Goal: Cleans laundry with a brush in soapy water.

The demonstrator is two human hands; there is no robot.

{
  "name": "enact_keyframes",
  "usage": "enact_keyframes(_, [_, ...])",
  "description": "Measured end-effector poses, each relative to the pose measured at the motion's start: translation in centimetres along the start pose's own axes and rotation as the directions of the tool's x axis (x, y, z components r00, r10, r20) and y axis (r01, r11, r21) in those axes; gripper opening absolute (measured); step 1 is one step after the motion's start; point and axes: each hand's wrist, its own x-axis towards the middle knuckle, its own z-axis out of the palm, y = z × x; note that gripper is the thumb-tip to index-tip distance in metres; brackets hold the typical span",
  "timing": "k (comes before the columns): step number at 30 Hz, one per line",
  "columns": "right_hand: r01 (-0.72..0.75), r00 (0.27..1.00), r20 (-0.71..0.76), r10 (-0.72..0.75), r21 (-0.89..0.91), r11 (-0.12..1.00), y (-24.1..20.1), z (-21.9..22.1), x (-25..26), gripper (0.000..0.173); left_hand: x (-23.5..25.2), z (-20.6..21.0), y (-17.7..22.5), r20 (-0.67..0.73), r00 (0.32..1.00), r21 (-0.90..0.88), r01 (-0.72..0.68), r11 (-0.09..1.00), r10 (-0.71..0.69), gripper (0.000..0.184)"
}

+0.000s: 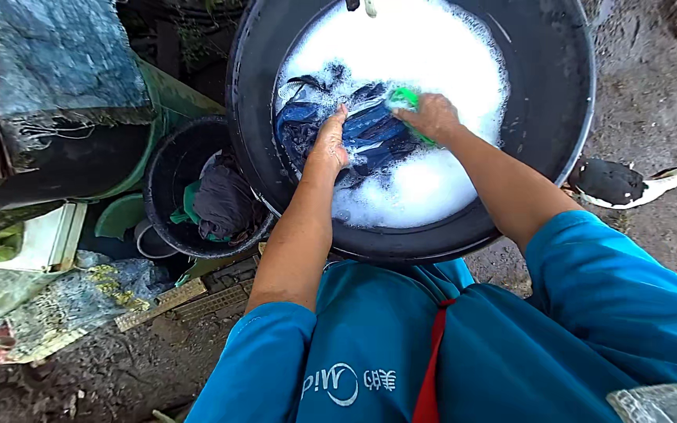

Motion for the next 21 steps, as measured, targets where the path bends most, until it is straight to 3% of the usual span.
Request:
enact_keyframes(3, [-0.098,0.994,-0.04,0.099,0.019,0.995,0.8,-1.0,-0.3,0.067,0.0,-0.2,0.0,-0.029,0.999,-0.01,-0.018,1.0,0.018,0.056])
enact_keyframes(7, [0.21,0.978,-0.035,-0.207,0.093,0.973,-4.9,0.1,-2.4,0.063,0.8,-0.3,-0.2,-0.023,0.999,0.012,-0.027,1.0,0.028,0.056])
enact_keyframes(9, [0.273,0.961,0.023,-0.275,0.061,0.96,-5.1,1.9,-2.1,0.066,0.5,-0.2,-0.4,-0.054,0.998,0.018,-0.027,0.999,0.028,0.05])
enact_keyframes(14, [-0.067,0.998,-0.014,0.067,0.03,0.997,0.4,-0.4,0.0,0.07,-0.1,0.3,0.1,-0.021,0.999,-0.029,-0.024,0.999,0.023,0.057])
enact_keyframes(16, [-0.093,0.995,-0.035,0.096,0.062,0.994,0.4,-0.8,-0.3,0.068,-0.2,0.0,0.3,-0.026,0.999,-0.086,-0.031,0.996,0.029,0.057])
enact_keyframes(18, [0.08,0.995,-0.073,-0.071,0.133,0.988,-1.9,-0.6,-1.4,0.063,0.1,-0.2,0.3,-0.006,0.999,-0.153,-0.04,0.987,0.04,0.054])
enact_keyframes(21, [0.397,0.918,-0.049,-0.394,0.127,0.909,-5.9,1.4,-3.4,0.064,0.6,0.0,0.1,-0.023,0.996,-0.242,-0.093,0.966,0.09,0.037])
